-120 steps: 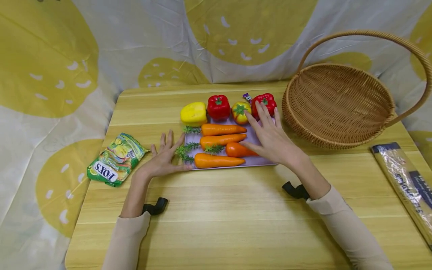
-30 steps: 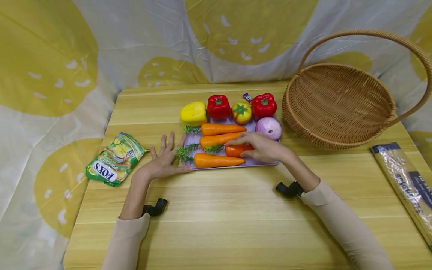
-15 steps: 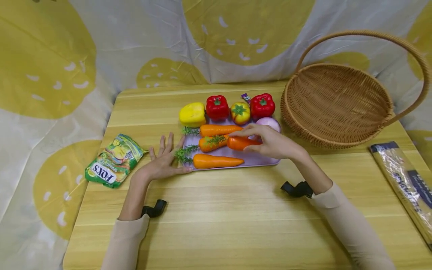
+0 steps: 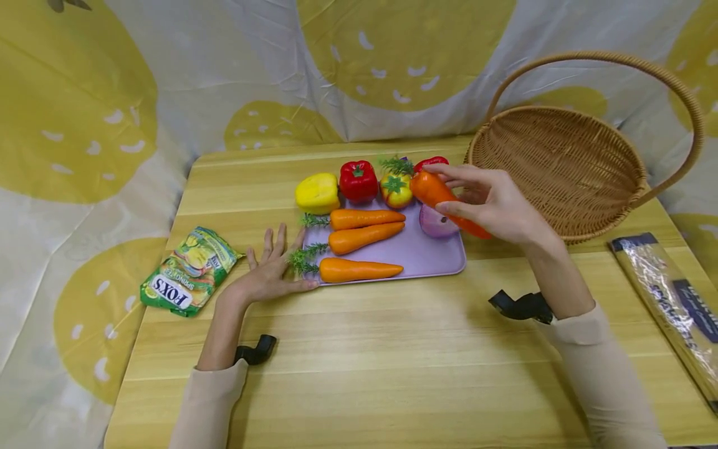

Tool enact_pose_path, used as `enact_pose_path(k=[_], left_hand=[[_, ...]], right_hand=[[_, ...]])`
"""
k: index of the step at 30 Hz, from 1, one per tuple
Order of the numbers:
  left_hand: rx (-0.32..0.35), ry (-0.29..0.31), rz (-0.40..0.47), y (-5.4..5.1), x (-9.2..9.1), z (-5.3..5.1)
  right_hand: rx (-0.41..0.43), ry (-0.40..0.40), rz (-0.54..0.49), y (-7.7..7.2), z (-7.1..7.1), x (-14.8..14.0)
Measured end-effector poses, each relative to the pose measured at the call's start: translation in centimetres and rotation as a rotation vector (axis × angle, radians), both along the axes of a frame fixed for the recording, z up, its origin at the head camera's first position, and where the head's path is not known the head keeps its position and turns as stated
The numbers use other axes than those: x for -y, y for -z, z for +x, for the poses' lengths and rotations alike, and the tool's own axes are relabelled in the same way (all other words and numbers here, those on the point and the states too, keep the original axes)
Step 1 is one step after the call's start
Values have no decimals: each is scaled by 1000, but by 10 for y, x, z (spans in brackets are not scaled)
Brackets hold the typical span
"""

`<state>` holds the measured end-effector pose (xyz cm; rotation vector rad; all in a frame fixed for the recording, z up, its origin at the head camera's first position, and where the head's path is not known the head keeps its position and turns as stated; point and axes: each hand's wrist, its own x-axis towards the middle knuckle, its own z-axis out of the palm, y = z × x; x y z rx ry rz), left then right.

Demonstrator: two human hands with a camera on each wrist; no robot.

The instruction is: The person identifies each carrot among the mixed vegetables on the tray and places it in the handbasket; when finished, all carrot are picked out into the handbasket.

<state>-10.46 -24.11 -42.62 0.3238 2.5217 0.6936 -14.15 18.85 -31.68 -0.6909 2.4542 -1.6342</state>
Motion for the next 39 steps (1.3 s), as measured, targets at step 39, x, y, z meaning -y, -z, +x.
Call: enact_pose_path(k=[39], left_hand=[[-14,-5,18,-2,0,2]], right_hand=[[475,520,98,9,-29,-116]])
